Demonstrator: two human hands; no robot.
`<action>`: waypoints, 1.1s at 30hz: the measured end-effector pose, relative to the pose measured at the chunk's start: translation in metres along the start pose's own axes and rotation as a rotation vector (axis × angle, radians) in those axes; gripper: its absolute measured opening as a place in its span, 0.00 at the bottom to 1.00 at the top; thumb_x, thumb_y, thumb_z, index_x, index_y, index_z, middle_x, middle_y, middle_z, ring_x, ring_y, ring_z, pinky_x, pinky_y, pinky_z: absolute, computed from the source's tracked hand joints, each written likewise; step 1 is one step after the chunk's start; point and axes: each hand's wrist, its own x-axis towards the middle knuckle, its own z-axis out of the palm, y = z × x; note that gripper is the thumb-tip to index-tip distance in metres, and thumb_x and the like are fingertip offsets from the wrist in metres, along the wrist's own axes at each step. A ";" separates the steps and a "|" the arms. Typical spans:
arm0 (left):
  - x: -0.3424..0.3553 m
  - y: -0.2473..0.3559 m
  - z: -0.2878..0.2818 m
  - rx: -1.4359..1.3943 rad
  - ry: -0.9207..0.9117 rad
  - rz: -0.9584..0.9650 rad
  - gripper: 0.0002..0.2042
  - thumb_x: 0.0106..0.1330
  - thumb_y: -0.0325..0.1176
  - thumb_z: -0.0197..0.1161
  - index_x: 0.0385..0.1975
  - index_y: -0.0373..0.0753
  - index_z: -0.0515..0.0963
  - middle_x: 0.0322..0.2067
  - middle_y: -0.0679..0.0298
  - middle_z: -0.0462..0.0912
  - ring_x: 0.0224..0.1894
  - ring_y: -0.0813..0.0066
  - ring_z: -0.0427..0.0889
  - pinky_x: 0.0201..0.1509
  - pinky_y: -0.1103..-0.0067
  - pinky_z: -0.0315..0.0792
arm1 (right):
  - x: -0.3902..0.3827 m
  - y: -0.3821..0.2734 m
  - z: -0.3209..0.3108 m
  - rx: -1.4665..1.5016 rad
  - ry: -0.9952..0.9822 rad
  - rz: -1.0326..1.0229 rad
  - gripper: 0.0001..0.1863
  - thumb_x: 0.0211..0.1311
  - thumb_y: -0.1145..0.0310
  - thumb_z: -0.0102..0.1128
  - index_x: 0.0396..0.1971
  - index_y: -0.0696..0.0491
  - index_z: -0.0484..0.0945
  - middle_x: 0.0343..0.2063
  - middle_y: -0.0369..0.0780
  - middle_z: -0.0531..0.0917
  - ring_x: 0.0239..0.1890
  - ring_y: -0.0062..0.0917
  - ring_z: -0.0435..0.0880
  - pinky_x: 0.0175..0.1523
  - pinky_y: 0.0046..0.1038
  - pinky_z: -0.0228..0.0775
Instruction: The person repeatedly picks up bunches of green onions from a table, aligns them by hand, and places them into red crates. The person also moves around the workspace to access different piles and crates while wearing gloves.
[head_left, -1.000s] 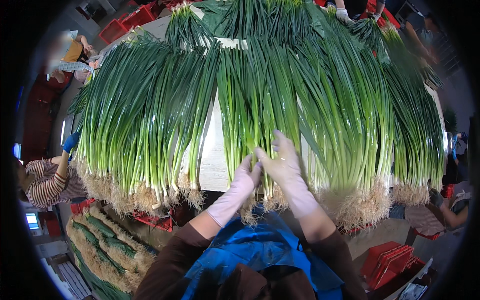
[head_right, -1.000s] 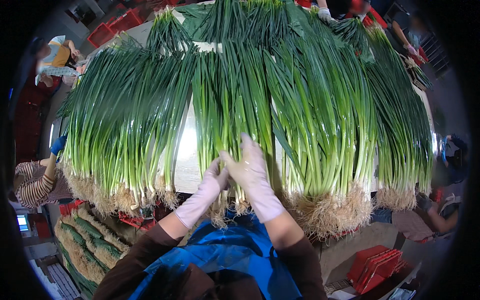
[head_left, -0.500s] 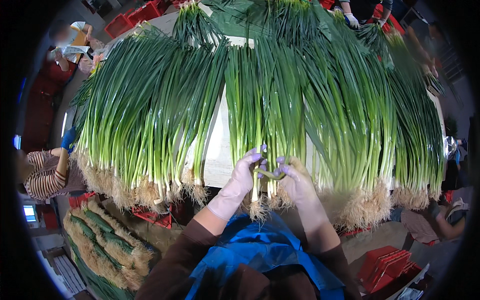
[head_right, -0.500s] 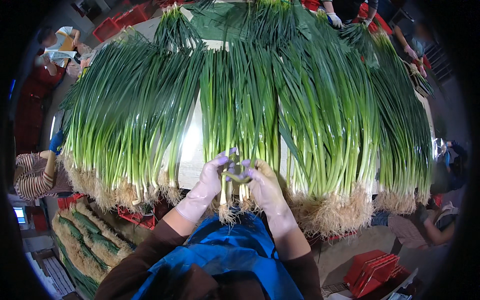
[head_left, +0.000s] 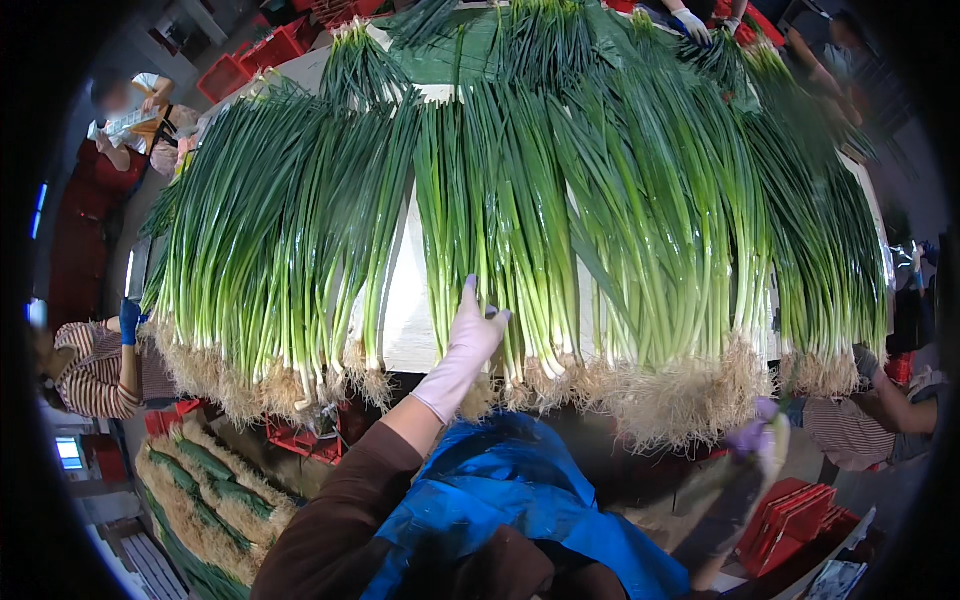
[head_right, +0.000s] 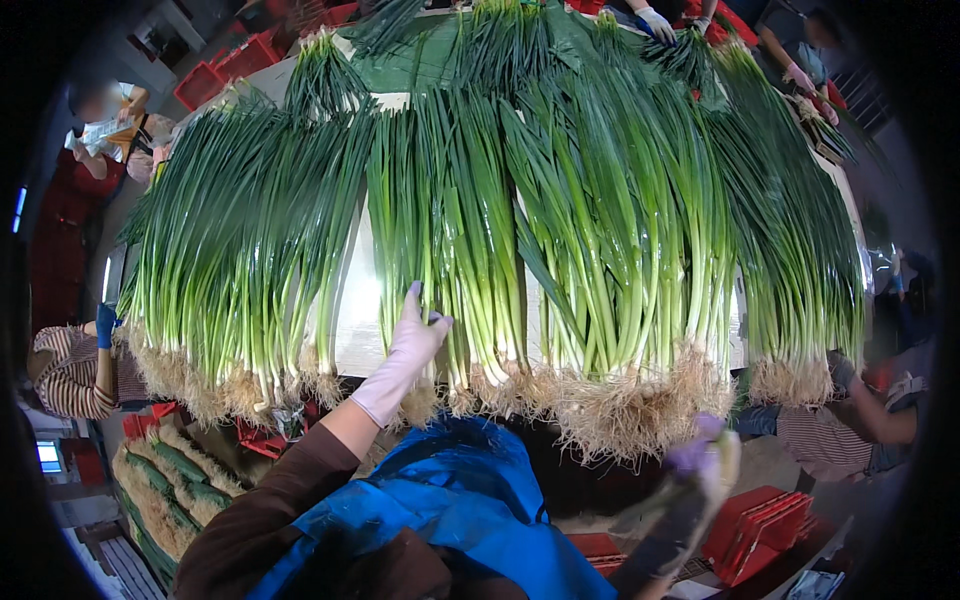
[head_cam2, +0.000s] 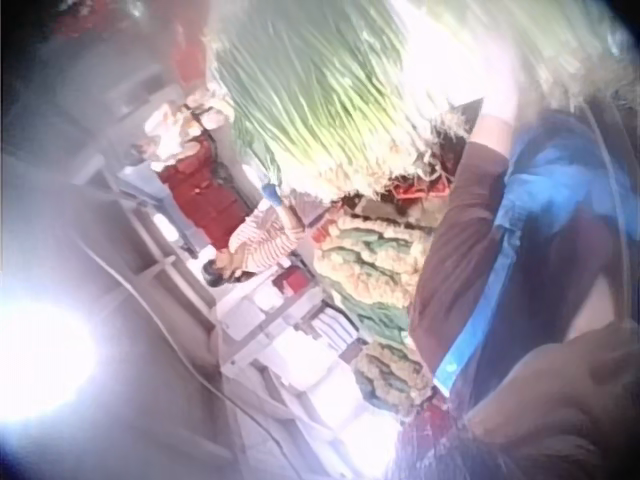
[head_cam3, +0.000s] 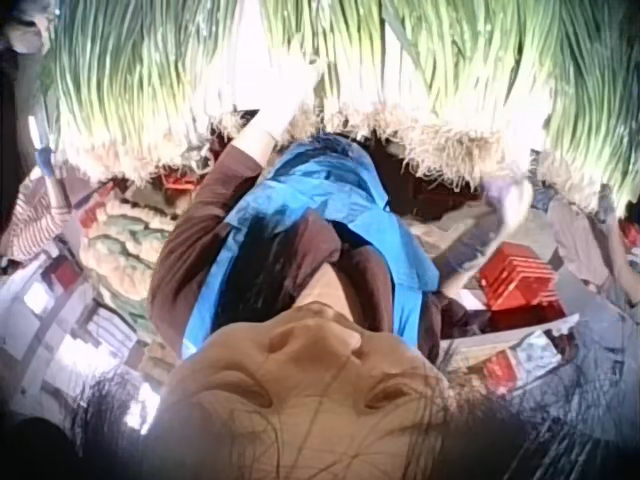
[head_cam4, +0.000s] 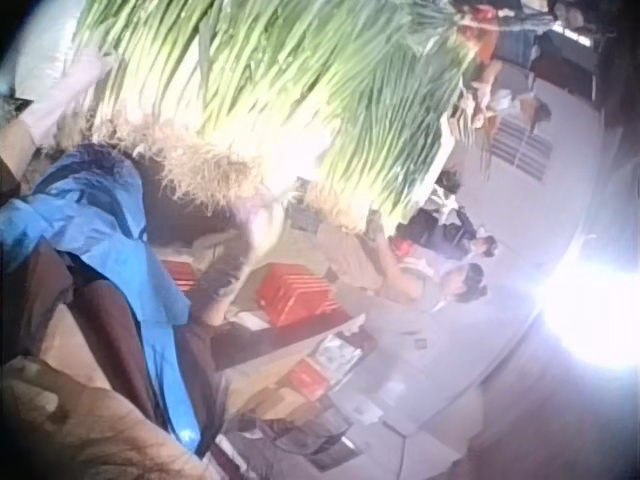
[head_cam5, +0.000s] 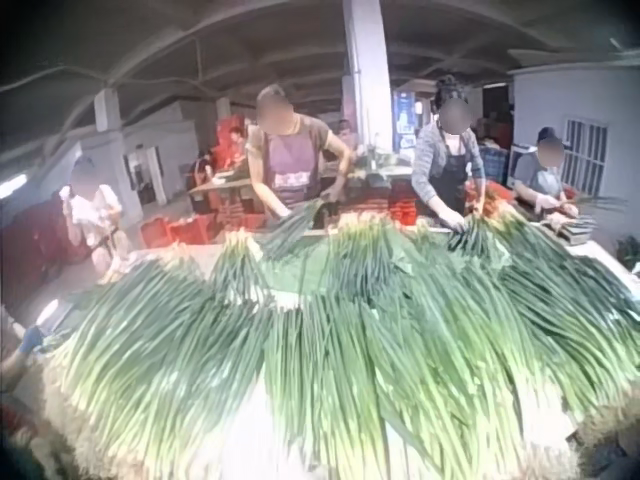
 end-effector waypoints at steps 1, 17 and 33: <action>-0.009 0.003 -0.001 0.150 0.030 0.030 0.43 0.58 0.32 0.64 0.70 0.43 0.42 0.47 0.49 0.78 0.34 0.64 0.81 0.38 0.73 0.77 | 0.005 -0.007 -0.015 -0.059 0.108 0.004 0.20 0.67 0.60 0.52 0.50 0.61 0.72 0.15 0.28 0.64 0.15 0.11 0.64 0.22 0.17 0.63; -0.006 -0.023 -0.052 -1.142 -0.486 -0.043 0.17 0.66 0.25 0.54 0.53 0.33 0.65 0.43 0.51 0.77 0.50 0.61 0.78 0.54 0.69 0.77 | 0.043 -0.005 -0.052 -0.490 0.309 -0.026 0.21 0.67 0.70 0.50 0.58 0.59 0.66 0.52 0.47 0.75 0.52 0.27 0.75 0.57 0.27 0.67; -0.033 0.000 -0.074 -0.940 -0.258 -0.149 0.18 0.52 0.18 0.62 0.44 0.34 0.71 0.35 0.61 0.79 0.38 0.71 0.79 0.45 0.78 0.73 | -0.004 0.141 0.267 0.081 -0.512 0.977 0.10 0.67 0.71 0.53 0.45 0.55 0.77 0.36 0.39 0.83 0.34 0.21 0.79 0.39 0.22 0.72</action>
